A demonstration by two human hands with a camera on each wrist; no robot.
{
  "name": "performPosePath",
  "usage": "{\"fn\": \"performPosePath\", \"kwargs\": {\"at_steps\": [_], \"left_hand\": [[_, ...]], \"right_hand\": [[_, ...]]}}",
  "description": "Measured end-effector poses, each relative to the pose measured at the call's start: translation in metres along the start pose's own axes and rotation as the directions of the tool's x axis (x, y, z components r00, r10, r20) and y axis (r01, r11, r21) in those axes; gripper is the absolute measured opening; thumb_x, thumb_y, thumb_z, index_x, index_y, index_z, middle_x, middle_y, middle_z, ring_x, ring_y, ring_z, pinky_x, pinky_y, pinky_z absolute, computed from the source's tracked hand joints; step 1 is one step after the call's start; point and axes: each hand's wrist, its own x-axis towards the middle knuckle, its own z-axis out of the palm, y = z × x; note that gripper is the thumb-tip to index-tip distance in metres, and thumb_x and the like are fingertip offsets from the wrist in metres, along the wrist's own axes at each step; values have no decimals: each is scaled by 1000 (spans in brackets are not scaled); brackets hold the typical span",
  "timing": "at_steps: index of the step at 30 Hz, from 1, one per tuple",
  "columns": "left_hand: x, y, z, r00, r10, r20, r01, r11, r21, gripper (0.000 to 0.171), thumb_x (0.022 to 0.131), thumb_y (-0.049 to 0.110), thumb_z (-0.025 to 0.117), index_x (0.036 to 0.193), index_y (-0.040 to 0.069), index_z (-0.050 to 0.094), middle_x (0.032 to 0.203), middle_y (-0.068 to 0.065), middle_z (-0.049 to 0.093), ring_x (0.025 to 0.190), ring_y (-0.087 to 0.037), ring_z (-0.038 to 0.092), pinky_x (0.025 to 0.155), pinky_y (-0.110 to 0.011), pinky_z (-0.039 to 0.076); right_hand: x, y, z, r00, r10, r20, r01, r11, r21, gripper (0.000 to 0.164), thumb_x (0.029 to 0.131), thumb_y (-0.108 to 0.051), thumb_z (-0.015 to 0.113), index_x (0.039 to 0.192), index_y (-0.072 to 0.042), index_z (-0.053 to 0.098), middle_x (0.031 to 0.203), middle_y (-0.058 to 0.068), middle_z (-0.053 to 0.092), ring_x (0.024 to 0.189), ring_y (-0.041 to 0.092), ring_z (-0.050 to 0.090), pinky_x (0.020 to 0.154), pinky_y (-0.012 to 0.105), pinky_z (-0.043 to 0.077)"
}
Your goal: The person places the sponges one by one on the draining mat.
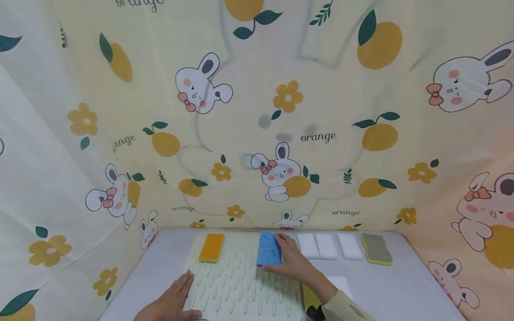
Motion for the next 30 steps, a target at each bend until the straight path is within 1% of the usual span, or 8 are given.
{"fn": "performPosePath", "kwargs": {"at_steps": [2, 7, 15, 24, 26, 30], "left_hand": [[1, 0, 1, 1000, -1, 7, 1, 1000, -1, 125, 83, 71, 79, 166, -5, 27, 175, -25, 24, 159, -47, 25, 125, -69, 25], [3, -1, 2, 1000, -7, 13, 7, 1000, 7, 125, 83, 73, 78, 167, -4, 26, 175, -25, 23, 159, -47, 25, 125, -69, 26], [-3, 4, -4, 1000, -3, 8, 3, 1000, 1, 124, 83, 70, 80, 166, -6, 28, 174, -26, 25, 159, -48, 26, 124, -69, 26], [-1, 0, -2, 1000, 3, 13, -3, 1000, -1, 123, 84, 72, 78, 166, -5, 28, 174, -26, 25, 158, -49, 27, 123, -70, 28], [0, -1, -1, 1000, -1, 16, 1, 1000, -2, 123, 84, 72, 78, 166, -5, 28, 174, -26, 25, 158, -49, 26, 123, -70, 27], [1, -1, -1, 999, -36, 26, 36, 999, -9, 125, 81, 73, 79, 168, -1, 28, 175, -23, 24, 159, -48, 26, 124, -70, 27]], "right_hand": [[5, -3, 3, 1000, -18, 0, 18, 1000, 0, 119, 82, -58, 90, 165, 4, 32, 169, 28, 32, 153, 49, 36, 114, 69, 44], [17, -8, 10, 999, -32, 4, 32, 999, 4, 119, 82, -60, 90, 165, 3, 33, 169, 24, 31, 152, 44, 37, 116, 65, 44], [32, -22, 16, 999, -17, 36, 17, 1000, 1, 118, 83, -56, 90, 167, 0, 31, 171, 26, 28, 154, 43, 35, 119, 63, 42], [51, -26, 33, 997, -39, 60, 39, 999, -3, 119, 82, -58, 90, 166, 4, 31, 170, 26, 29, 153, 43, 37, 118, 61, 44], [55, -27, 37, 997, -37, 70, 38, 999, -11, 120, 82, -59, 90, 166, 4, 31, 170, 26, 30, 153, 42, 37, 118, 61, 44], [62, -30, 44, 995, -24, 98, 25, 1000, -15, 120, 82, -61, 90, 167, 1, 31, 171, 24, 29, 152, 41, 37, 119, 61, 43]]}}
